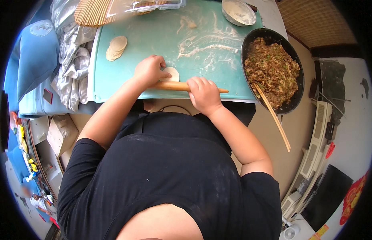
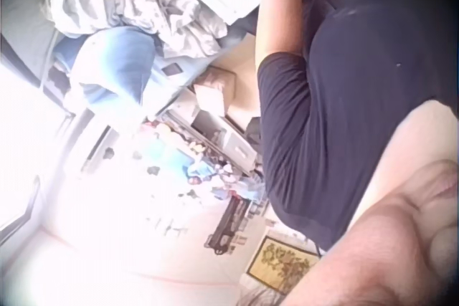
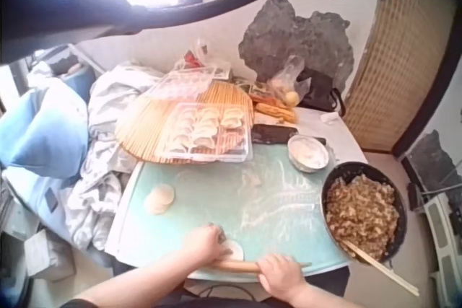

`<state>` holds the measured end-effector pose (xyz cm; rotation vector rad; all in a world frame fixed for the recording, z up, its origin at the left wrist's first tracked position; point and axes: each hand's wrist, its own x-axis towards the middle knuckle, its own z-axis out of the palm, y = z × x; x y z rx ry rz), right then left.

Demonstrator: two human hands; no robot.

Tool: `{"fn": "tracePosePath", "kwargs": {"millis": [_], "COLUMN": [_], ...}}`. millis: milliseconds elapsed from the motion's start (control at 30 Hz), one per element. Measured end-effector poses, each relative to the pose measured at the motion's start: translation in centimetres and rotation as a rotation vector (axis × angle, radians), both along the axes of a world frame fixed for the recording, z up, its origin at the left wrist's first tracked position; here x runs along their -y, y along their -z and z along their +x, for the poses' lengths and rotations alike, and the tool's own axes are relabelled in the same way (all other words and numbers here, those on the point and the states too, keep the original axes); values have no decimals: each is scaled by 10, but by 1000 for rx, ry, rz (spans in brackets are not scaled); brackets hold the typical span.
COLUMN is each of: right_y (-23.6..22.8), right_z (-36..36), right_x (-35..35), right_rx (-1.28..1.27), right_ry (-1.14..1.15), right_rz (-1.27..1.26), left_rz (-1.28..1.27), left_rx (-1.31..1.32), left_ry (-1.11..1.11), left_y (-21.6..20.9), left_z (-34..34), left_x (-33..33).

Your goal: The person rolls small dough balls into flat circular wrappers using a rolling pin on a floured board. They then use chopsticks to place a meat and vegetable filling onto a wrapper and fold it into a dumpling shape.

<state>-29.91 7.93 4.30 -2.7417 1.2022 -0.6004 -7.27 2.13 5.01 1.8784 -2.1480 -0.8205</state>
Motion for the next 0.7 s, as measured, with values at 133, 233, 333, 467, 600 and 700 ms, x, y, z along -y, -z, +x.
{"fn": "tracePosePath", "kwargs": {"millis": [133, 233, 333, 467, 600, 700], "right_y": [2, 2, 2, 5, 4, 7], "right_z": [-8, -17, -22, -25, -23, -19], "right_x": [-14, -24, -25, -22, -17, -13], "right_rx": [92, 98, 99, 129, 111, 103], "right_ry": [-64, -48, -29, -2, -85, -207], "right_rz": [-189, -109, -65, -50, -21, 27], "left_rz": [32, 51, -232, -625, -347, -357], "left_rx": [-5, -93, -234, -246, 196, 263], "left_ry": [57, 15, 10, 2, 416, 726], "left_y": [3, -1, 3, -4, 36, 30], "left_z": [-1, -7, -7, -10, -18, -9], "left_x": [3, 0, 5, 7, -24, -11]}}
